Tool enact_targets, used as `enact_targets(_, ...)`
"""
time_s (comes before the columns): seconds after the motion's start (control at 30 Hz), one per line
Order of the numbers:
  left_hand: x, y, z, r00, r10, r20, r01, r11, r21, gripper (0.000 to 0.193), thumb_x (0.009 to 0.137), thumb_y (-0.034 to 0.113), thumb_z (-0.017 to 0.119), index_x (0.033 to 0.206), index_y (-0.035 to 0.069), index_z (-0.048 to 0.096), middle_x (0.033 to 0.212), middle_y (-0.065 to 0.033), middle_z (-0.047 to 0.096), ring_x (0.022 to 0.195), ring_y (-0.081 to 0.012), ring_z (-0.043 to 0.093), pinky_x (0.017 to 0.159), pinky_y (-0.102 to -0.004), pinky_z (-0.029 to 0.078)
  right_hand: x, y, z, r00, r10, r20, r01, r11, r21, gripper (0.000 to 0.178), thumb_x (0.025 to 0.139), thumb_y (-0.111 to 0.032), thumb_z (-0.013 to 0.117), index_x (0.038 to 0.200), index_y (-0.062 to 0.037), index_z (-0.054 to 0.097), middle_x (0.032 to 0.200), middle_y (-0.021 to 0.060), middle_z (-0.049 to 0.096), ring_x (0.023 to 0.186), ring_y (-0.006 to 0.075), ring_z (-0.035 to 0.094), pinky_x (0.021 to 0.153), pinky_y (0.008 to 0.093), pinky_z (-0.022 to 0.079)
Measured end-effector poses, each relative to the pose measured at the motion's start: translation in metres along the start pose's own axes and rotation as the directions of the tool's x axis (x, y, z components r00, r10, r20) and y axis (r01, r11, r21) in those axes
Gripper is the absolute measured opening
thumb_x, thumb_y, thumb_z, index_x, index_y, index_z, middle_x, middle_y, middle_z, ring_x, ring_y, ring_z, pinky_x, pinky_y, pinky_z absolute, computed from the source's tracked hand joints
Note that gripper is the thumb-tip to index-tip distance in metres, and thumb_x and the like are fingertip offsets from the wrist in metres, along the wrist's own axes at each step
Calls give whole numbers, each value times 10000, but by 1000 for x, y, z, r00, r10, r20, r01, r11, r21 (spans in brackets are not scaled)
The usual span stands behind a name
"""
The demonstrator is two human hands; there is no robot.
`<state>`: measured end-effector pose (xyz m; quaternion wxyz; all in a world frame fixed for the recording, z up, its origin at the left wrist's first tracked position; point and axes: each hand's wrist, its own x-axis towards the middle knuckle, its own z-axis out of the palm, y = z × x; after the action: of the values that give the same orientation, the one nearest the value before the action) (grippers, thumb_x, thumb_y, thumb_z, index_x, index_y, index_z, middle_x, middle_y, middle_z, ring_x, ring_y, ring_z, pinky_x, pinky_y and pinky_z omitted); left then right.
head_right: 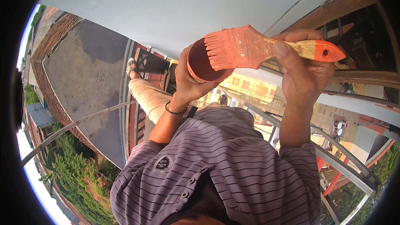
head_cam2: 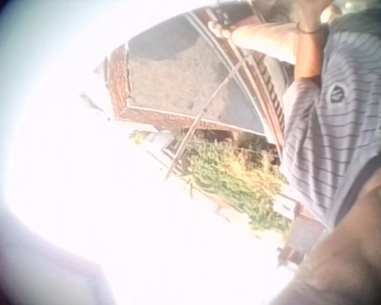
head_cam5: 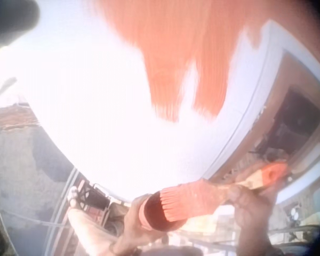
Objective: The person paints a white wall with orange paint using a brush and a small container. They repeatedly dip the brush into the container and apply paint in broad strokes across the wall surface.
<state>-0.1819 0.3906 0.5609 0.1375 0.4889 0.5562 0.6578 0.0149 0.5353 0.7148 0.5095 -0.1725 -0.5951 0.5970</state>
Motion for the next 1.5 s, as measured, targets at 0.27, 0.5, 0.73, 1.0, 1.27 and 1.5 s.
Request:
enact_targets(0.27, 4, 3, 0, 999, -36, 26, 37, 999, -24, 884, 712, 154, 1012, 1455, 4, 558, 1377, -166, 658, 1241, -291, 700, 1054, -416, 572, -8, 15, -3, 993, 29, -114, -35, 998, -54, 222, 905, 79, 798, 1111, 37, 728, 961, 161, 790, 681, 97, 621, 557, 242, 446)
enact_targets(0.5, 8, 9, 0, 994, -92, 66, 96, 993, -64, 912, 721, 112, 1004, 1487, -6, 523, 1397, -148, 660, 1279, -255, 687, 1086, -408, 567, -23, 43, -11, 896, 363, -257, -310, 924, 224, 168, 1022, -128, 776, 1130, 0, 755, 972, 62, 742, 735, 121, 627, 557, 254, 425)
enact_targets(0.73, 8, 8, 3, 981, -138, 133, 143, 989, -27, 982, 720, 107, 1001, 1535, -26, 471, 1431, -169, 639, 1318, -269, 663, 1112, -417, 556, -40, 55, -15, 798, 523, -299, -379, 822, 425, 311, 1088, -347, 740, 1145, -41, 737, 958, 58, 764, 757, 134, 685, 562, 255, 471)
enact_targets(1.0, 7, 9, 7, 962, -200, 184, 215, 975, -63, 975, 736, 94, 990, 1542, -24, 455, 1449, -178, 630, 1330, -270, 653, 1120, -418, 556, -46, 44, -13, 839, 479, -258, -339, 831, 441, 477, 1071, -528, 704, 1047, -56, 764, 863, 74, 788, 666, 116, 727, 550, 223, 557)
enact_targets(1.27, 4, 7, 6, 966, -192, 176, 204, 978, -53, 987, 722, 79, 989, 1546, -21, 454, 1457, -172, 617, 1340, -269, 641, 1131, -419, 548, -49, 57, -10, 791, 555, -258, -398, 786, 472, 555, 1029, -618, 716, 987, -68, 781, 751, 47, 759, 531, 103, 665, 486, 215, 533)
enact_targets(1.5, 1, 4, 7, 967, -160, 196, 189, 973, -136, 979, 732, 77, 984, 1549, -15, 451, 1451, -170, 621, 1339, -267, 645, 1131, -418, 551, -55, 64, -14, 806, 518, -288, -372, 820, 435, 564, 1032, -624, 709, 1017, -64, 775, 774, 40, 749, 555, 105, 653, 496, 233, 515)
